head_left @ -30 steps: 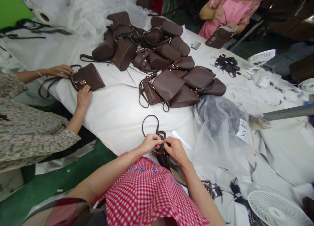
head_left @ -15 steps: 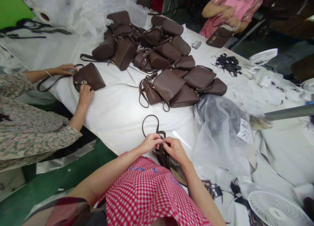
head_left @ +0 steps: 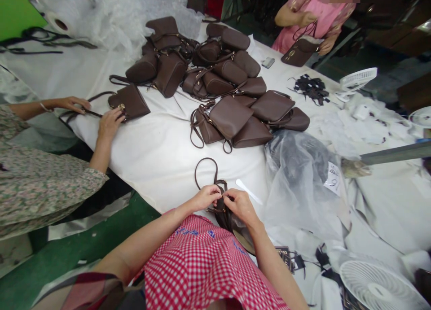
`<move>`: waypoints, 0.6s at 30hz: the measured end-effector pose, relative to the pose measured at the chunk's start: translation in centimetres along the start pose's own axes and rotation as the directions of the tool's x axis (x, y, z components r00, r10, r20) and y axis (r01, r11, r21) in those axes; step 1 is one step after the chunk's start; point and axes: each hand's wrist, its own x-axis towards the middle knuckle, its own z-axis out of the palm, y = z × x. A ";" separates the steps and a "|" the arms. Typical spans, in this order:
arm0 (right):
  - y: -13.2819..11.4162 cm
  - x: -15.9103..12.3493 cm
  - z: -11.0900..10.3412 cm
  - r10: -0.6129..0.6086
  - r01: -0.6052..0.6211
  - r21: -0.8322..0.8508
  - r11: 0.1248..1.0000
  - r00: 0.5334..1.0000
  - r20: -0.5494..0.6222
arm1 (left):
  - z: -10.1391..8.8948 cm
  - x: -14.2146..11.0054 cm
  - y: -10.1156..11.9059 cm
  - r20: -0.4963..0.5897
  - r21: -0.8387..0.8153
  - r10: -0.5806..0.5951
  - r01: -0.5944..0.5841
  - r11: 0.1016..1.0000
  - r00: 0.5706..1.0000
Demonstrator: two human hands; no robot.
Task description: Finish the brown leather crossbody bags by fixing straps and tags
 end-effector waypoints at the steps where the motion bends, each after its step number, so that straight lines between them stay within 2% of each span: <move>1: 0.0 0.0 0.0 0.008 -0.008 0.003 1.000 1.000 0.001 | 0.1 0.0 -0.1 -0.010 -0.011 0.004 -0.004 1.000 1.000; 5: 0.0 0.0 0.0 0.033 -0.033 0.017 0.999 0.999 0.007 | 0.3 0.4 -0.5 -0.073 -0.097 -0.020 0.013 0.995 0.997; 9: 0.1 0.0 0.1 0.056 -0.057 0.018 0.998 0.998 0.007 | 0.4 0.4 -0.7 -0.077 -0.149 -0.065 0.053 0.987 0.995; 13: 0.3 -0.1 0.2 0.048 -0.048 0.009 0.999 0.999 -0.015 | 0.4 0.2 -0.8 -0.075 -0.148 -0.091 0.079 0.986 0.993; 18: 0.4 -0.1 0.2 0.043 -0.043 0.014 0.999 0.999 0.000 | 0.5 -0.1 -0.3 -0.082 -0.136 -0.054 0.042 0.990 0.995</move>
